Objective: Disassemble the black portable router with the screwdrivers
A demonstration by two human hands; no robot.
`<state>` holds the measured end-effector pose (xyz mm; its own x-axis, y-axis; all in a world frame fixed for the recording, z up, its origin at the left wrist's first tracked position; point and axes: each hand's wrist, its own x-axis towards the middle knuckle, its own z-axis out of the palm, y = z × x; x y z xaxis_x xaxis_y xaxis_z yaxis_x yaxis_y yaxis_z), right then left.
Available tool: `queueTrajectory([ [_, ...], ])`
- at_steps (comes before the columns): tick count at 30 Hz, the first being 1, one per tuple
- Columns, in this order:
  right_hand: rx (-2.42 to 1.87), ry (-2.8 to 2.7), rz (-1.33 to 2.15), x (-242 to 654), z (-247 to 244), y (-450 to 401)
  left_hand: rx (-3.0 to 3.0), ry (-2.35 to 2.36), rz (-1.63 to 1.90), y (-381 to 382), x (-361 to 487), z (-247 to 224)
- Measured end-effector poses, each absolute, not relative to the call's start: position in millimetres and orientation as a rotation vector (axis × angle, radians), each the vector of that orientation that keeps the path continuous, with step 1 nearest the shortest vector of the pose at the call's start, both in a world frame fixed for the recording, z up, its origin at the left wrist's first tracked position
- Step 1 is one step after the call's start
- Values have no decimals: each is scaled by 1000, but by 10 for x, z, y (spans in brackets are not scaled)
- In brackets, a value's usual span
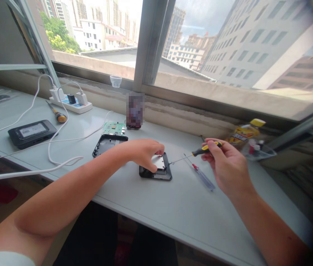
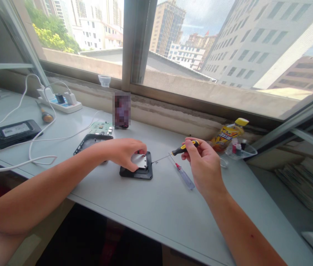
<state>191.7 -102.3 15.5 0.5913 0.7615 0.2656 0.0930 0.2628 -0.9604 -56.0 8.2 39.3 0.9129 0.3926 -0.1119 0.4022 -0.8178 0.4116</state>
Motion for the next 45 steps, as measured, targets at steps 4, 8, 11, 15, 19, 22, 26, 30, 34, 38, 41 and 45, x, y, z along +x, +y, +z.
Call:
queueTrajectory([
  [4,-1241,-854,557,1917,149,-1019,2643,567,-22,80,-556,390],
  [8,-1230,-851,590,1897,171,-1018,2657,555,-12,82,-553,377],
  [11,-1227,-849,626,1869,194,-1027,2671,541,-5,73,-550,383],
  [15,-1219,-844,672,1846,220,-1036,2675,532,-17,50,-545,405],
  [19,-1207,-849,729,1856,236,-1042,2649,542,-25,46,-551,405],
  [22,-1194,-868,755,1867,239,-1053,2644,543,-23,52,-557,397],
  [26,-1180,-902,757,1862,234,-1067,2649,531,-40,43,-555,406],
  [30,-1167,-925,759,1844,229,-1069,2650,525,-57,25,-546,428],
  [34,-1154,-947,761,1835,228,-1072,2653,505,-61,19,-546,438],
  [38,-1155,-963,755,1831,226,-1075,2656,488,-69,9,-545,445],
  [41,-1161,-971,749,1831,221,-1080,2652,485,-78,-7,-538,454],
  [45,-1165,-991,738,1837,214,-1090,2658,482,-83,-19,-530,461],
])
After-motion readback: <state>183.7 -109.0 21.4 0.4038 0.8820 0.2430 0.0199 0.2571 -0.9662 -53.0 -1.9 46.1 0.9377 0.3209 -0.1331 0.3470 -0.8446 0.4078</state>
